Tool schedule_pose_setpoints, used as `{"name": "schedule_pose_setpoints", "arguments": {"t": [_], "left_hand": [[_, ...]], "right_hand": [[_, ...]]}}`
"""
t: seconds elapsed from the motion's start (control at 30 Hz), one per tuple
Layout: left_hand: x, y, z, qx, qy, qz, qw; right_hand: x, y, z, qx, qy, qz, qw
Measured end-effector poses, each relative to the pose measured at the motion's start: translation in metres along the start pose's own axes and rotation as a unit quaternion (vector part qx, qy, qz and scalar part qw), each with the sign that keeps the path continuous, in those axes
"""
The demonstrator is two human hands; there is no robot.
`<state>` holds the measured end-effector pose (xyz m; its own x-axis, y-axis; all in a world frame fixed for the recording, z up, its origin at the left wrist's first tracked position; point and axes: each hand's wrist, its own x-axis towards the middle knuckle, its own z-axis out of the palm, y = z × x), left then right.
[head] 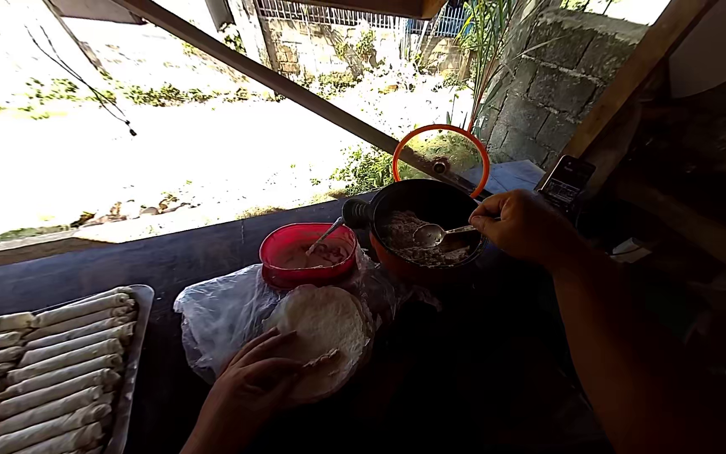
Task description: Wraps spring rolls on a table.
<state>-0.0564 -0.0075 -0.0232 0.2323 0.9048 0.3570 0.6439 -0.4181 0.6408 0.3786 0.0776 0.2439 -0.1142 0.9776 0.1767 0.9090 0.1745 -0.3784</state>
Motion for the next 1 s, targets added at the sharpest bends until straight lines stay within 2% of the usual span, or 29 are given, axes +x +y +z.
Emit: {"name": "schedule_pose_setpoints", "arguments": {"t": [0.23,0.43,0.63,1.0], "left_hand": [[0.001,0.002,-0.001,-0.001,-0.002,0.000,1.000],[0.001,0.002,-0.001,-0.002,-0.002,0.002,1.000],[0.001,0.001,-0.001,0.000,-0.003,0.005,1.000],[0.000,0.001,-0.002,-0.001,-0.005,0.007,1.000]], "right_hand": [[0.005,0.014,0.005,-0.068,-0.024,-0.001,0.997],[0.003,0.013,0.006,-0.089,-0.078,-0.043,0.992],[0.002,0.015,0.002,-0.092,-0.118,-0.058,0.987],[0.001,0.024,0.000,-0.080,-0.136,-0.121,0.980]]}}
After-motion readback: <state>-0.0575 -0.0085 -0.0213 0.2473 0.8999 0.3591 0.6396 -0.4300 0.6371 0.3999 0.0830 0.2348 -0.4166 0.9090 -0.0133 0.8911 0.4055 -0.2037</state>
